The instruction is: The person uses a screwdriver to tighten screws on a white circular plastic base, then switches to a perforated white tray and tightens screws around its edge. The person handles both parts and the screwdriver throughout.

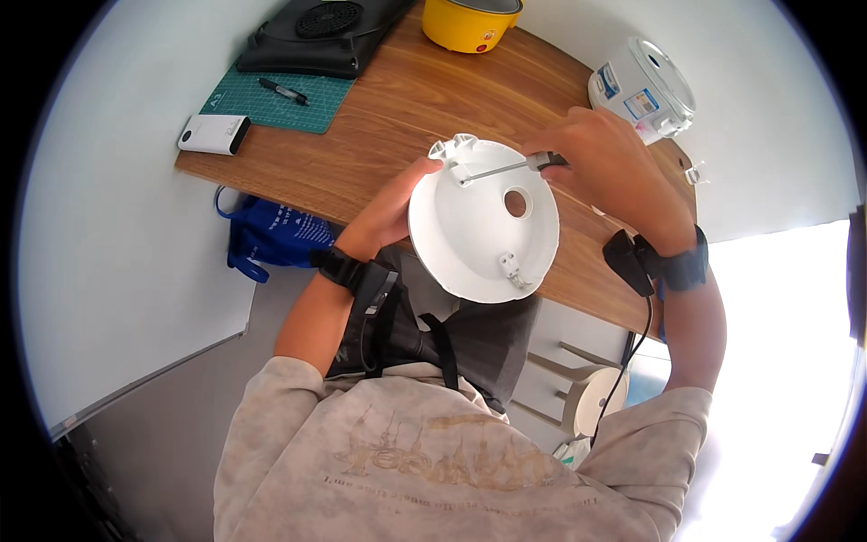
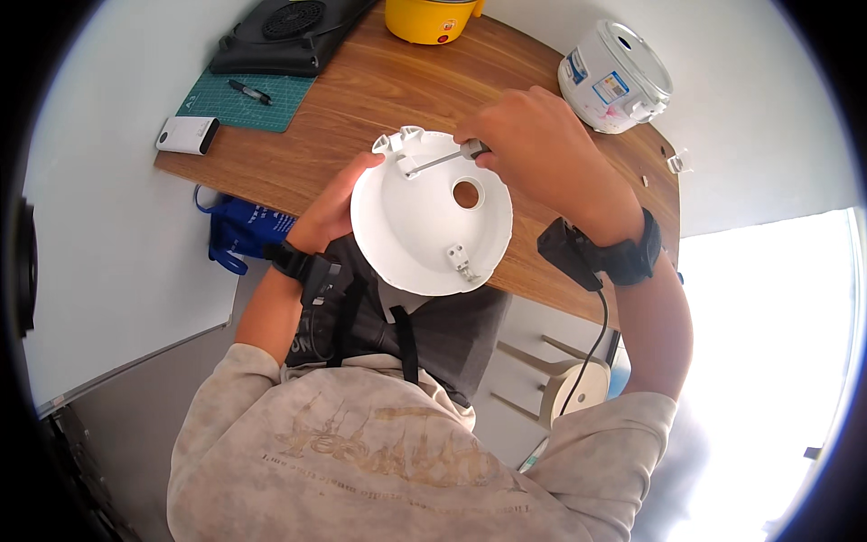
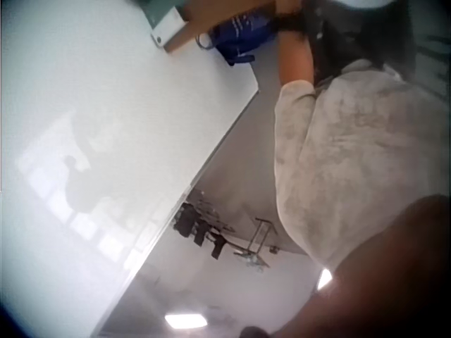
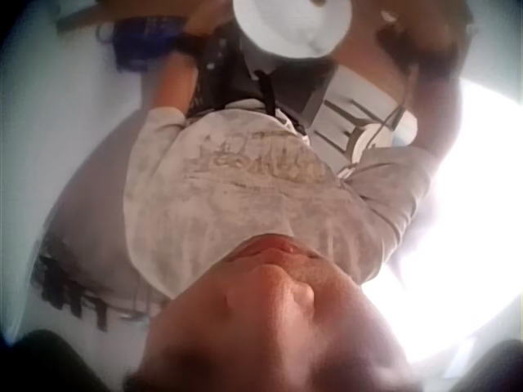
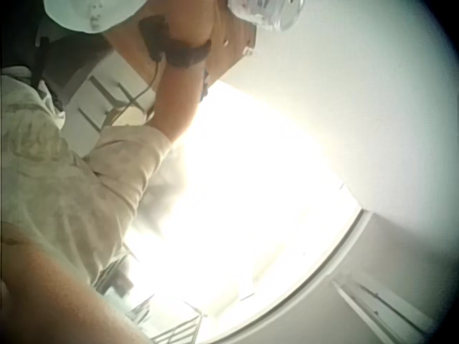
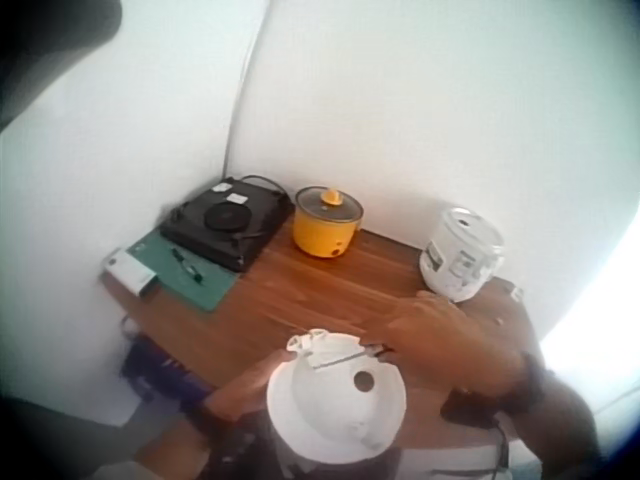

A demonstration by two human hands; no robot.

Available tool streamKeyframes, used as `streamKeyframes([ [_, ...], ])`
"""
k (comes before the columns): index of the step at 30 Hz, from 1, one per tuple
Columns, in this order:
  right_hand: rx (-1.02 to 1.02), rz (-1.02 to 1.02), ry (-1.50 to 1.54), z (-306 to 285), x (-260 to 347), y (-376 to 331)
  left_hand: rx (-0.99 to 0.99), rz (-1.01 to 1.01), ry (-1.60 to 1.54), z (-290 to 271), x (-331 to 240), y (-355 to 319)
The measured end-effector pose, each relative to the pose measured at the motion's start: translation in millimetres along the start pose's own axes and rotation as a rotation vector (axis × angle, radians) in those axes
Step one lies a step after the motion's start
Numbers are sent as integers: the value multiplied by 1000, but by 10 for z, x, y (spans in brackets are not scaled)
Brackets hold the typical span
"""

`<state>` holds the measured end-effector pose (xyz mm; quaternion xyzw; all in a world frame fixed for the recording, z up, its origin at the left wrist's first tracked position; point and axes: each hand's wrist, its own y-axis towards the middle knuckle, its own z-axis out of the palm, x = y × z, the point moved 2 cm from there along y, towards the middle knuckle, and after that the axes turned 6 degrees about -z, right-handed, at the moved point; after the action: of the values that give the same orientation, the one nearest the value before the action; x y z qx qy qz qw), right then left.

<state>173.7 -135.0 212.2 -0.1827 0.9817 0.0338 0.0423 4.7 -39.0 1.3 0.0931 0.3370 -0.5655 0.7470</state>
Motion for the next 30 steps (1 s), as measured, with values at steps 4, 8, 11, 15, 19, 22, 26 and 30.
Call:
streamKeyframes([
  [4, 43, -115, -38, -23, -38, 117, -5, 2, 1, 42, -21, -9],
  [8, 34, -231, -135, 20, -4, 203, -34, 0, 1, 87, -37, -49],
  [11, 41, -253, -150, 35, -2, 215, -48, -13, 19, 80, -39, -61],
  [15, 185, -123, -107, -24, 122, 218, -79, -18, 21, 74, -22, -54],
  [19, 221, -101, -69, 0, 212, 215, -98, 3, 28, 67, -5, -35],
  [22, 182, -35, 32, 48, 199, 208, -70, 15, 54, 79, -22, -52],
  [26, 412, 178, 158, 33, 163, 319, -37, 28, 21, 51, 1, -18],
  [30, 338, 271, 149, 49, 235, 224, -45, 54, 17, 127, -33, -90],
])
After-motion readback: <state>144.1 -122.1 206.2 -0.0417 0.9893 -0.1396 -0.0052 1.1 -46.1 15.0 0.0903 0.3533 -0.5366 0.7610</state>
